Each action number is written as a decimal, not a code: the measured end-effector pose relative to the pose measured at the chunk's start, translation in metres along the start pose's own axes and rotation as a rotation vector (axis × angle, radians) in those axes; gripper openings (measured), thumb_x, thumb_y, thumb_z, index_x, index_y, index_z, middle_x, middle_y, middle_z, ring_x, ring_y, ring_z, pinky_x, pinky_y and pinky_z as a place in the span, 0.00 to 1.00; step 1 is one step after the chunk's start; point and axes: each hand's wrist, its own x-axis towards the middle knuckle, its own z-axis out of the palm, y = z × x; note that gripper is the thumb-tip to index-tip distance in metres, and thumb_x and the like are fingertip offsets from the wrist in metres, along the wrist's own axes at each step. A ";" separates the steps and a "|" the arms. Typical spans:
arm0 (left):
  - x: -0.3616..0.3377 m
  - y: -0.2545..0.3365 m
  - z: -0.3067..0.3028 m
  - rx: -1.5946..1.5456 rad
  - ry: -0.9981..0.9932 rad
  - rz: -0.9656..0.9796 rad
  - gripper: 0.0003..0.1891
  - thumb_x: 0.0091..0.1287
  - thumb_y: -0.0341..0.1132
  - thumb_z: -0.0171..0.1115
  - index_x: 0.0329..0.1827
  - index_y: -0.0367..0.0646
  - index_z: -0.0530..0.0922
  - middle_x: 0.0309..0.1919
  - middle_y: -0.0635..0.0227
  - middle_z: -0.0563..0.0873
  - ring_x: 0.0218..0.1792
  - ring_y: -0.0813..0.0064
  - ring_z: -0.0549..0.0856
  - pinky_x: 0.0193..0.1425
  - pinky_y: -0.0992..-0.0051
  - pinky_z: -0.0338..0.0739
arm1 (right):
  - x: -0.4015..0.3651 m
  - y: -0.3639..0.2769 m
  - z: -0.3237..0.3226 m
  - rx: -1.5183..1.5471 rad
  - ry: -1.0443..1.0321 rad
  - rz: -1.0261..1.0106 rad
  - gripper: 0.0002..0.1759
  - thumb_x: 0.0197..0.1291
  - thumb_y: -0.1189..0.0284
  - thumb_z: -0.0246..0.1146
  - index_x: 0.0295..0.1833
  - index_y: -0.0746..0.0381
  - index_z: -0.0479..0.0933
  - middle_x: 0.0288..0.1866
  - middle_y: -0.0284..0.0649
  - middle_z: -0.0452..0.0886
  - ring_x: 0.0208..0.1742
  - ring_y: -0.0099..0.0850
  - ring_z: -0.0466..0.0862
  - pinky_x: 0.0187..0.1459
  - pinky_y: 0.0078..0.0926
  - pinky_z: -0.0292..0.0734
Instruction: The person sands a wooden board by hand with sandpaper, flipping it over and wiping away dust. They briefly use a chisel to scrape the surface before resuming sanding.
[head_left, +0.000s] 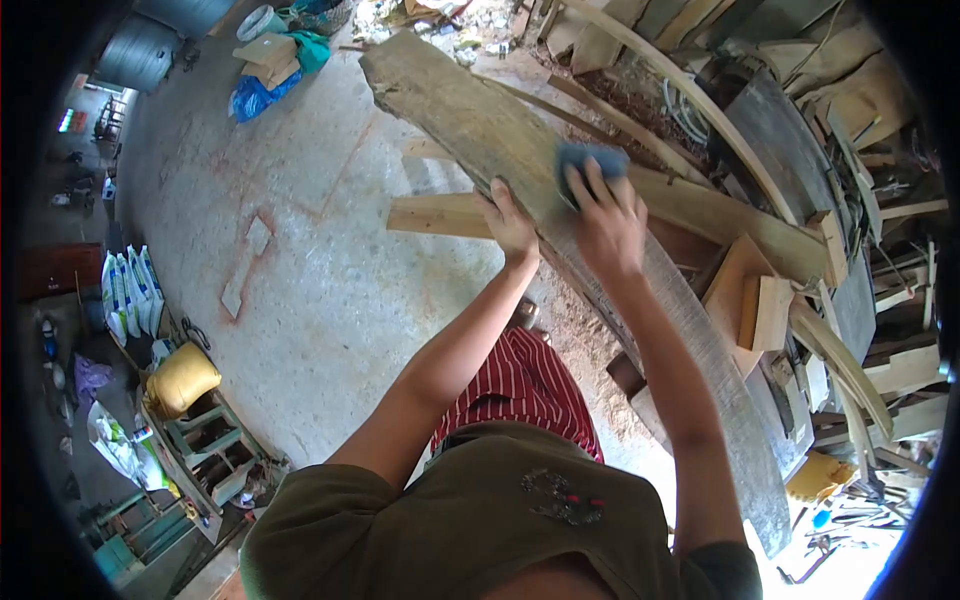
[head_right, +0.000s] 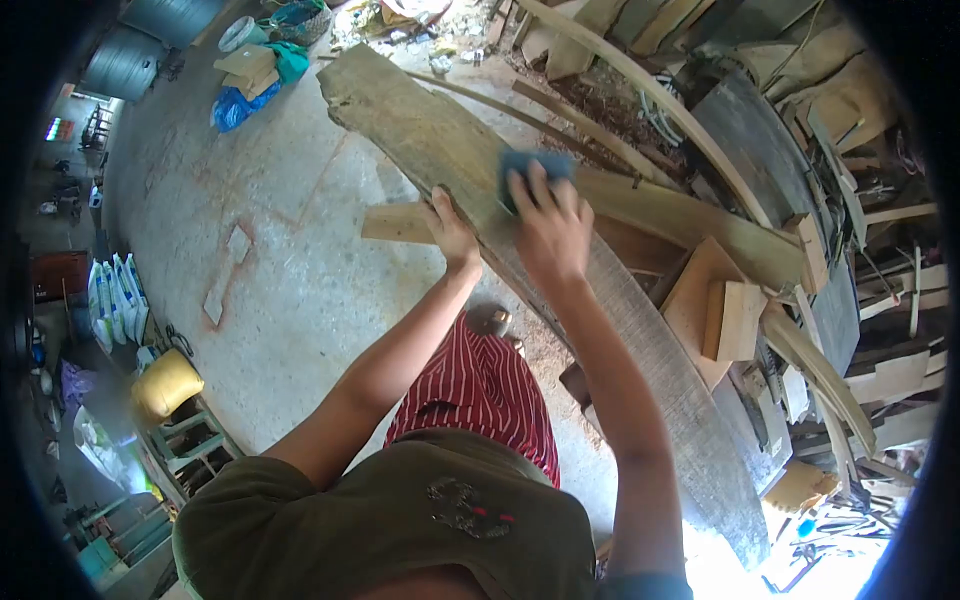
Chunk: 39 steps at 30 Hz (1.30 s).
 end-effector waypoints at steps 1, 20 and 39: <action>0.001 0.001 -0.002 -0.054 -0.055 -0.027 0.32 0.79 0.53 0.44 0.73 0.33 0.57 0.66 0.51 0.68 0.64 0.62 0.71 0.69 0.66 0.65 | 0.028 -0.013 0.017 -0.058 -0.016 -0.018 0.31 0.56 0.71 0.59 0.69 0.49 0.72 0.73 0.36 0.70 0.66 0.37 0.70 0.61 0.48 0.66; -0.004 -0.028 -0.003 -0.056 0.001 -0.036 0.35 0.81 0.51 0.37 0.76 0.27 0.53 0.72 0.40 0.63 0.72 0.51 0.65 0.75 0.65 0.57 | -0.020 -0.020 -0.030 0.167 -0.238 -0.113 0.32 0.56 0.70 0.66 0.70 0.46 0.73 0.74 0.34 0.70 0.58 0.36 0.76 0.56 0.44 0.71; -0.049 0.018 -0.063 0.099 -0.582 -0.489 0.30 0.78 0.51 0.48 0.74 0.41 0.56 0.48 0.56 0.83 0.41 0.68 0.85 0.51 0.64 0.82 | 0.081 -0.073 0.030 0.163 -0.187 -0.244 0.25 0.65 0.65 0.57 0.69 0.47 0.73 0.74 0.32 0.69 0.69 0.36 0.68 0.65 0.56 0.66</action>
